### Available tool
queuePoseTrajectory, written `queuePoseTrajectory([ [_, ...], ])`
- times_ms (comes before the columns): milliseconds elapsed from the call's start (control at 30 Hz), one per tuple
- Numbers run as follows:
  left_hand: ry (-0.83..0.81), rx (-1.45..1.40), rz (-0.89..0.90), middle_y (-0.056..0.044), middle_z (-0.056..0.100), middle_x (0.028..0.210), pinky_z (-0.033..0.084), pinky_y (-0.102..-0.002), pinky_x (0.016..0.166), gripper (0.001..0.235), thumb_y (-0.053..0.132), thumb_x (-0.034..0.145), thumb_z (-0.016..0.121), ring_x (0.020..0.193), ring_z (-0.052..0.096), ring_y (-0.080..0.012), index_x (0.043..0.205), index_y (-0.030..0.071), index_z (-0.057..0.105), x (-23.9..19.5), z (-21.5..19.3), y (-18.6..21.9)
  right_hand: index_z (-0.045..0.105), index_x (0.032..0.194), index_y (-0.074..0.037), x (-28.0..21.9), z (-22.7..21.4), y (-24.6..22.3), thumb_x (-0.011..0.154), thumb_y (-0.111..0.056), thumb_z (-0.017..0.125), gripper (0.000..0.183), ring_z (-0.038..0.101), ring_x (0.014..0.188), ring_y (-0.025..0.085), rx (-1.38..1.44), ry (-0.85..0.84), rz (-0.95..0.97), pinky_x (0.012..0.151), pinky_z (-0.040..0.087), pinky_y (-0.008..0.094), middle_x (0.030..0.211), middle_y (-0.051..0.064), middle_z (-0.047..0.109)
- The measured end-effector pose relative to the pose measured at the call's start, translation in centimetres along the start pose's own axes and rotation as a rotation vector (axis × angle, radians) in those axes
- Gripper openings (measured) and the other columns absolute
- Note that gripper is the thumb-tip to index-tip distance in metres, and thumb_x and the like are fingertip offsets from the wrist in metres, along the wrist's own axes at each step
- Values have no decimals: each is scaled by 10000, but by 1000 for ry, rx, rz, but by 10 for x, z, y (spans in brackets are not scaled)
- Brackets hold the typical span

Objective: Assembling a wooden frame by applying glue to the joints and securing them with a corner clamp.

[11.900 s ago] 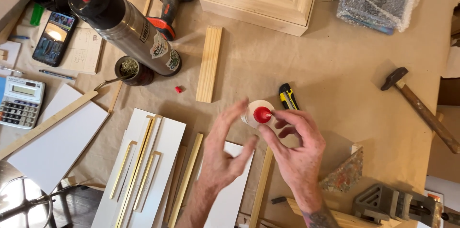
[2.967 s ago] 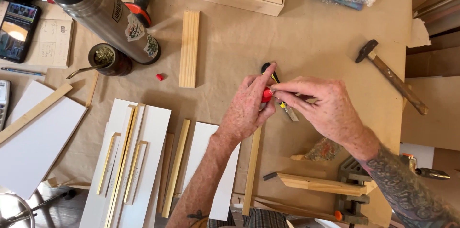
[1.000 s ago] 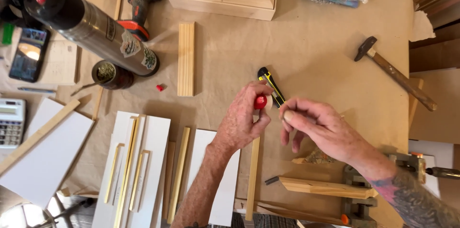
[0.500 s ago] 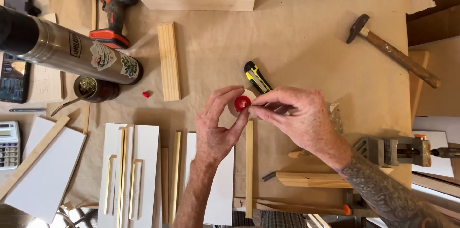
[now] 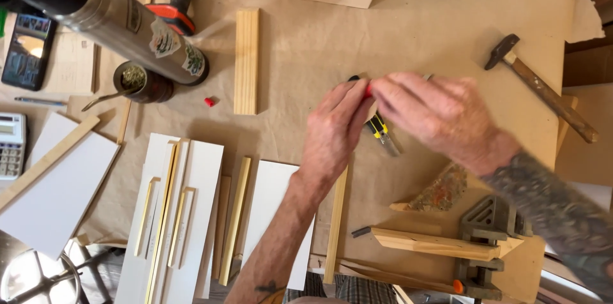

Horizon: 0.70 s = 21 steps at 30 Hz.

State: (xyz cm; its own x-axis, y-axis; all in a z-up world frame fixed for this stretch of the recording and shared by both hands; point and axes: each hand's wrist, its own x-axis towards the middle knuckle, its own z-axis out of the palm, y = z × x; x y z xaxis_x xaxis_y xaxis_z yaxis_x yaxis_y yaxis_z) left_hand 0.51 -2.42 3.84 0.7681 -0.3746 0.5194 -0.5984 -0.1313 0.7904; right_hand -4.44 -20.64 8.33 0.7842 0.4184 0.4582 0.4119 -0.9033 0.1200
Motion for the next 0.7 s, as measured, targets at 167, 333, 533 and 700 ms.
queuePoseTrajectory([
  [167, -30, 163, -16, -94, 683, 1113, 589, -375, 844, 212, 156, 1077, 572, 998, 680, -268, 1260, 54, 598, 4, 27, -11, 752, 1122, -43, 14, -8, 24, 1023, -133, 828, 154, 672, 667, 113, -112, 17, -168, 570, 614, 230, 962, 82, 758],
  [333, -21, 210, -35, -62, 674, 1049, 581, -375, 749, 159, 183, 1080, 560, 966, 679, -252, 1193, 81, 606, 9, 34, -8, 767, 1050, -43, 13, -4, 22, 1033, -82, 825, 72, 641, 686, 106, -96, 77, -105, 614, 585, 256, 950, 54, 743],
  [533, -50, 187, -43, -46, 666, 1082, 567, -390, 708, 153, 182, 1079, 555, 971, 670, -252, 1207, 106, 587, 10, 31, -18, 714, 991, 66, 21, 4, 16, 987, 120, 738, 59, 636, 708, 205, 318, 128, 154, 656, 570, 322, 832, 139, 693],
  [700, -95, 86, -61, -67, 695, 1198, 589, -379, 794, 233, 174, 1072, 576, 1048, 698, -261, 1291, 94, 587, 11, 23, -24, 709, 1151, 130, 18, -8, 18, 1052, 64, 717, 119, 781, 800, 267, 727, -56, 440, 697, 661, 290, 979, 281, 749],
])
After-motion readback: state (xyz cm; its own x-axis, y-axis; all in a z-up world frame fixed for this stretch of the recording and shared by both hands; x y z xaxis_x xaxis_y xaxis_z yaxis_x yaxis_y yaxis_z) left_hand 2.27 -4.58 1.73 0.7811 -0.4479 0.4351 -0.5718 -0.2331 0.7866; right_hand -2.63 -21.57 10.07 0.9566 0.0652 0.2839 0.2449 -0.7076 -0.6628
